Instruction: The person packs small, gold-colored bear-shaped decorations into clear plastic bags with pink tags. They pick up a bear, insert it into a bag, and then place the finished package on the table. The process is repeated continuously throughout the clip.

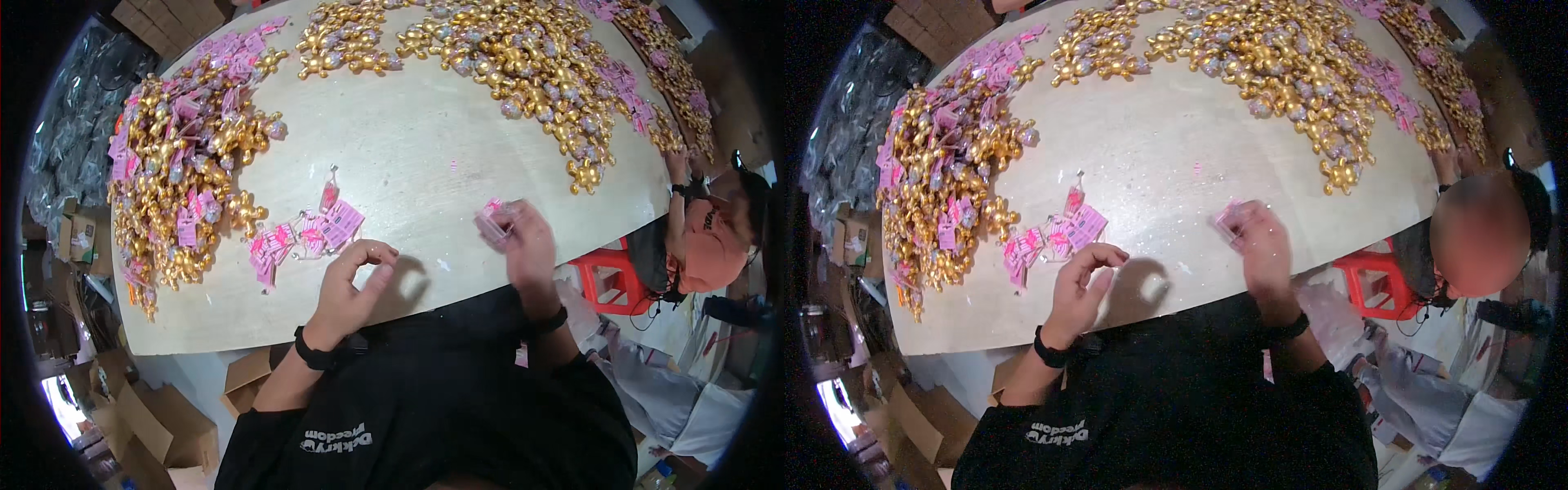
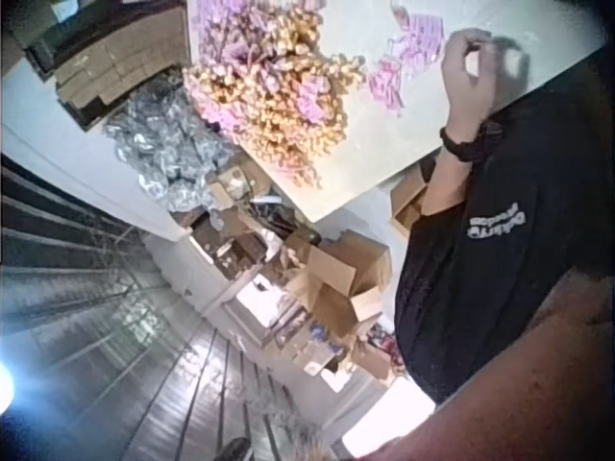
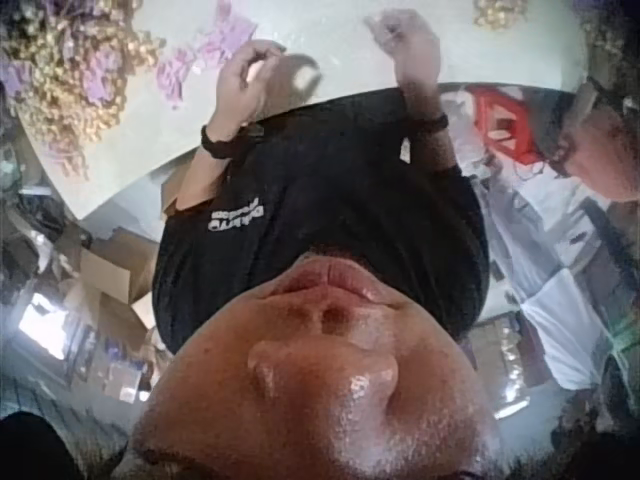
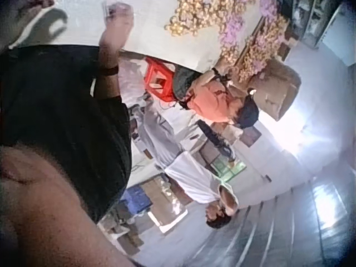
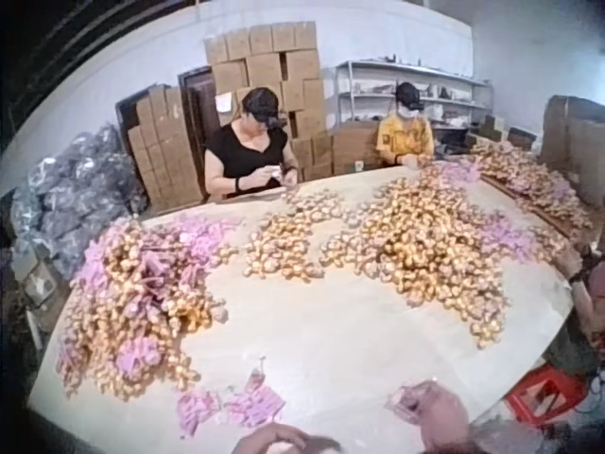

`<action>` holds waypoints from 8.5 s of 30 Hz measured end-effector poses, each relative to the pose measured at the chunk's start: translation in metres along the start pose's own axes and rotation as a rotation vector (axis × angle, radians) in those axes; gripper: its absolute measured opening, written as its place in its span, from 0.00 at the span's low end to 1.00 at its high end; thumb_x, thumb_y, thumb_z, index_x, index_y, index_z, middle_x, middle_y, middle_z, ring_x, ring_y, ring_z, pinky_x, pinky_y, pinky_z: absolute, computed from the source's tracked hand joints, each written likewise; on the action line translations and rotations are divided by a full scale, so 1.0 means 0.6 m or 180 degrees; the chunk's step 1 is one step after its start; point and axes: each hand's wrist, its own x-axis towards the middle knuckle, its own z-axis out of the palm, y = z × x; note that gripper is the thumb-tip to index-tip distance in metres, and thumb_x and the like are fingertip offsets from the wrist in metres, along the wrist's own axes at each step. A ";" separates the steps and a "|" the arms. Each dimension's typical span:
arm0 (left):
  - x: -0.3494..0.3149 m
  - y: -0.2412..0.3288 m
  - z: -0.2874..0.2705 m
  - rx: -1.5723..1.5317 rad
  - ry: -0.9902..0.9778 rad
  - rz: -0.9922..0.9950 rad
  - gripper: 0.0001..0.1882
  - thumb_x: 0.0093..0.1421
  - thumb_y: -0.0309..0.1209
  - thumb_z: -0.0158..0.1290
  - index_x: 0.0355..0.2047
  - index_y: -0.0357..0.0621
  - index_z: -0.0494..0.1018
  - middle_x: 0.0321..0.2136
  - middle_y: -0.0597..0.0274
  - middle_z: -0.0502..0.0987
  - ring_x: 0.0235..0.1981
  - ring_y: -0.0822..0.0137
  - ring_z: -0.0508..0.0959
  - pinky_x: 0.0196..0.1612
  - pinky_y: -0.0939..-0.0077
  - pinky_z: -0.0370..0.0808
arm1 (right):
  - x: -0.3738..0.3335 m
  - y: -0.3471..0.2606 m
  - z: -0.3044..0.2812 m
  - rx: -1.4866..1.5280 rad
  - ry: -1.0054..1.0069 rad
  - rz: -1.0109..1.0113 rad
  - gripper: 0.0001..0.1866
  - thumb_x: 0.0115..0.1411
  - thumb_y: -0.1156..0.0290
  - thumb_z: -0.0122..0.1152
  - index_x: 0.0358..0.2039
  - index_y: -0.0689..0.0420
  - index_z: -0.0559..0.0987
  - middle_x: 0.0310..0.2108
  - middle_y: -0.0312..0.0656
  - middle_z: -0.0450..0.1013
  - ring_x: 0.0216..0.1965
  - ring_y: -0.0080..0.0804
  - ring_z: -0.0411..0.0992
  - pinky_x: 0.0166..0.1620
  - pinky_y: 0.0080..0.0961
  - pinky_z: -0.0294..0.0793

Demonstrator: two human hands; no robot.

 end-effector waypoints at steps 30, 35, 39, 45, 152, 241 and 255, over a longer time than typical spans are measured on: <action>-0.007 0.018 0.041 0.0220 0.0098 -0.0249 0.10 0.69 0.26 0.53 0.44 0.33 0.79 0.38 0.57 0.81 0.40 0.69 0.80 0.48 0.74 0.75 | 0.283 0.020 -0.155 -0.5241 0.1873 -0.0642 0.34 0.61 0.32 0.55 0.56 0.44 0.82 0.70 0.66 0.55 0.67 0.73 0.57 0.62 0.60 0.69; 0.002 0.014 0.037 0.0584 0.0262 0.0099 0.08 0.67 0.24 0.54 0.42 0.34 0.79 0.38 0.57 0.80 0.40 0.69 0.77 0.48 0.74 0.73 | 0.210 0.085 -0.036 -0.5079 0.1478 -0.1350 0.30 0.60 0.38 0.61 0.52 0.47 0.83 0.68 0.66 0.58 0.64 0.72 0.60 0.61 0.61 0.68; -0.001 0.028 0.042 0.0094 0.0269 -0.0330 0.07 0.65 0.25 0.58 0.41 0.36 0.81 0.40 0.59 0.80 0.41 0.70 0.76 0.47 0.76 0.72 | 0.135 0.096 0.041 -0.4916 0.0882 -0.1530 0.29 0.58 0.43 0.66 0.54 0.49 0.82 0.68 0.66 0.58 0.64 0.71 0.59 0.61 0.61 0.66; 0.001 0.045 0.050 0.0344 0.0156 -0.0265 0.07 0.62 0.26 0.61 0.41 0.41 0.82 0.36 0.60 0.80 0.37 0.70 0.79 0.44 0.77 0.75 | 0.052 0.047 0.067 -0.4611 0.0293 -0.2196 0.25 0.63 0.59 0.66 0.59 0.52 0.78 0.67 0.59 0.63 0.67 0.66 0.58 0.62 0.56 0.65; -0.132 0.015 -0.002 0.1343 -0.1757 -0.0202 0.37 0.58 0.31 0.56 0.68 0.40 0.59 0.43 0.45 0.75 0.45 0.44 0.74 0.52 0.54 0.70 | -0.119 0.011 0.049 -0.2474 -0.2894 -0.0396 0.05 0.65 0.72 0.63 0.36 0.60 0.79 0.30 0.46 0.76 0.34 0.46 0.77 0.38 0.36 0.76; -0.045 0.055 0.048 0.2411 -0.0382 0.0511 0.45 0.48 0.23 0.60 0.69 0.39 0.61 0.39 0.49 0.70 0.41 0.48 0.71 0.50 0.56 0.68 | -0.076 0.061 0.118 -0.0198 -0.0358 0.0170 0.25 0.78 0.60 0.48 0.20 0.55 0.69 0.18 0.23 0.60 0.21 0.11 0.55 0.23 0.20 0.55; -0.043 0.054 0.048 0.2548 -0.0207 0.0758 0.44 0.48 0.25 0.63 0.68 0.43 0.64 0.36 0.56 0.70 0.39 0.55 0.71 0.44 0.60 0.66 | -0.092 0.007 0.120 -0.2412 -0.0794 -0.1468 0.25 0.56 0.57 0.76 0.28 0.60 0.69 0.23 0.42 0.63 0.22 0.36 0.63 0.26 0.33 0.62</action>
